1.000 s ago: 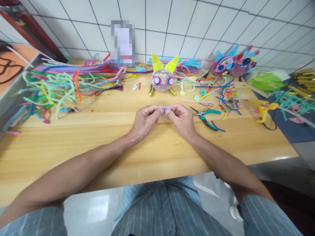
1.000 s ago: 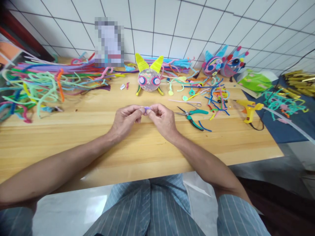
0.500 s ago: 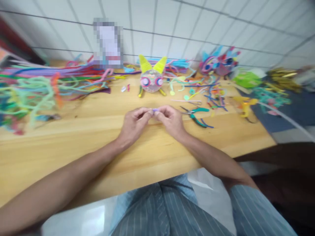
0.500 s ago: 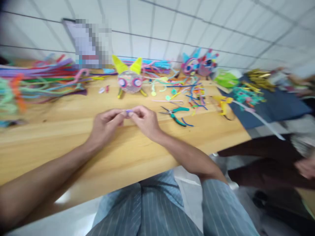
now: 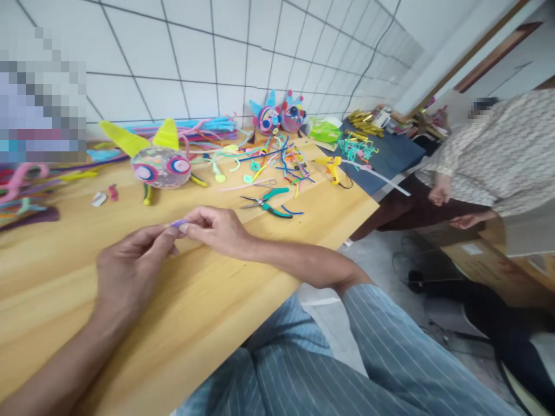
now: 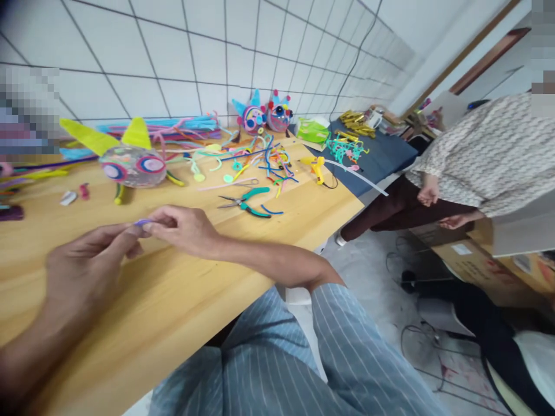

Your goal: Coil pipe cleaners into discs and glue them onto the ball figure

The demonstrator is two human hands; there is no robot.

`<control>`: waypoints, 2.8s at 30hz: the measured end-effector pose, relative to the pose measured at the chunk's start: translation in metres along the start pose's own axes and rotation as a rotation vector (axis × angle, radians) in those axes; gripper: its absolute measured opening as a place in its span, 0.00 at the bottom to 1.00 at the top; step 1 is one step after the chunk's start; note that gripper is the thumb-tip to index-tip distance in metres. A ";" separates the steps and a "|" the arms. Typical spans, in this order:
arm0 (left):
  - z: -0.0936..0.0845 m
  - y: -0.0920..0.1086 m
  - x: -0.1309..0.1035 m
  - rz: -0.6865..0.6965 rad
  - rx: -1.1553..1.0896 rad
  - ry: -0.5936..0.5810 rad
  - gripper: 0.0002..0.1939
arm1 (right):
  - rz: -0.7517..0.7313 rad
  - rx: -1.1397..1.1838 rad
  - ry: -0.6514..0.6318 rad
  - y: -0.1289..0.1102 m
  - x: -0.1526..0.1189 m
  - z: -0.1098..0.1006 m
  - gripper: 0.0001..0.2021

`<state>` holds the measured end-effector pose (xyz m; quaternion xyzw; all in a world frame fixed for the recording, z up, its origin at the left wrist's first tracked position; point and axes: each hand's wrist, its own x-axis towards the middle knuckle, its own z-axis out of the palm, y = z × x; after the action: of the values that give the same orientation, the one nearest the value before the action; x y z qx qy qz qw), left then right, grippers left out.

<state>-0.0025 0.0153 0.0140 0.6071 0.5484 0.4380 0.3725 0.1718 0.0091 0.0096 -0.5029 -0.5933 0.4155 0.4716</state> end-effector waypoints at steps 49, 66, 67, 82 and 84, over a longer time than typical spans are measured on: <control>0.001 -0.033 0.017 0.199 0.088 -0.129 0.11 | 0.091 -0.970 0.308 0.022 -0.094 -0.215 0.05; 0.002 -0.031 0.018 0.289 0.142 -0.242 0.14 | -0.711 -0.777 -0.127 -0.012 0.006 -0.054 0.06; 0.002 -0.031 0.017 0.317 0.154 -0.239 0.13 | -0.696 -0.747 -0.137 -0.008 0.009 -0.049 0.05; 0.008 -0.044 0.016 0.693 0.273 -0.194 0.12 | -0.591 -0.563 -0.139 0.023 0.010 -0.044 0.10; 0.007 -0.044 0.016 0.723 0.278 -0.193 0.12 | -0.582 -0.538 -0.170 0.024 0.009 -0.045 0.11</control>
<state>-0.0104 0.0366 -0.0278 0.8439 0.3161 0.4035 0.1583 0.2201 0.0222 -0.0031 -0.3833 -0.8353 0.1349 0.3704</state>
